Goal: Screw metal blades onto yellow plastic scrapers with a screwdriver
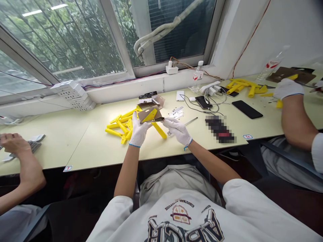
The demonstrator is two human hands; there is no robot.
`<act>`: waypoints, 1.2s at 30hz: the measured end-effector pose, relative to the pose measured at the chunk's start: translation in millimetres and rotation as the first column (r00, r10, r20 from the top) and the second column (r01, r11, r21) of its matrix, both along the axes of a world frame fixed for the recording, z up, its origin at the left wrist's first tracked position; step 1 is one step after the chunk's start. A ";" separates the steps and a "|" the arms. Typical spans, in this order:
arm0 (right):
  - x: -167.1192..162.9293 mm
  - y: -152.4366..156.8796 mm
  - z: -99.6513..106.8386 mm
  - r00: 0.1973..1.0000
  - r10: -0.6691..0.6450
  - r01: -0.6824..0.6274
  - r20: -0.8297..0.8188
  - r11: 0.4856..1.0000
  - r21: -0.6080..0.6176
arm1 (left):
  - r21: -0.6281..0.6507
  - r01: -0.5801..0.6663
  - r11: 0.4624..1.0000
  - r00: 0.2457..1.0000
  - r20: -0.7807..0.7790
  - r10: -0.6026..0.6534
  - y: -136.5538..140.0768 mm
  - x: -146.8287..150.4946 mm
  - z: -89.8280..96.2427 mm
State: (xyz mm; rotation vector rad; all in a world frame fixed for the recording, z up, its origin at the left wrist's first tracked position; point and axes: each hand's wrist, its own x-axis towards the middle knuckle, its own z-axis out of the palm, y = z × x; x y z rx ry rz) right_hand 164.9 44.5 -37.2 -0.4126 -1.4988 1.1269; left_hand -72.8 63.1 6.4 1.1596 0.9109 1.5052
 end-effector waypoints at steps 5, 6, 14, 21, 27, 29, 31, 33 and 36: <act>-2.3 -2.0 9.1 0.973 0.056 -0.096 -0.224 0.981 -0.170 | -0.032 0.141 0.989 0.989 0.050 -0.139 -14.4 16.8 -1.3; -1.8 -2.0 10.1 0.969 0.068 -0.114 -0.236 0.975 -0.188 | -0.040 0.150 0.988 0.987 0.072 -0.147 -16.9 19.9 -1.0; 0.3 2.0 6.0 0.993 -0.096 0.096 0.071 0.995 0.001 | -0.100 0.047 0.994 0.994 -0.095 -0.056 -30.0 33.2 9.8; 4.0 8.0 8.2 0.920 -0.321 0.330 0.223 0.944 -0.001 | -0.174 0.148 0.974 0.908 -0.367 -0.204 -35.0 15.9 20.3; 6.2 5.4 23.2 0.910 0.006 0.115 0.415 0.957 -0.266 | -0.277 0.245 0.929 0.775 -0.520 -0.359 -43.8 13.1 29.6; 8.2 4.7 29.9 0.902 -0.018 0.130 0.431 0.964 -0.232 | -0.276 0.248 0.929 0.756 -0.544 -0.364 -44.4 13.6 29.9; 14.8 7.7 38.0 0.893 -0.100 0.199 0.440 0.963 -0.184 | -0.271 0.224 0.936 0.697 -0.627 -0.348 -43.3 11.5 29.1; 27.1 16.7 47.3 0.873 -0.223 0.316 0.434 0.936 -0.154 | -0.261 0.161 0.952 0.596 -0.743 -0.304 -40.4 6.3 26.7; 52.3 43.4 62.4 0.843 -0.344 0.427 0.413 0.895 -0.126 | -0.199 0.005 0.980 0.442 -0.878 -0.181 -32.7 -3.6 17.5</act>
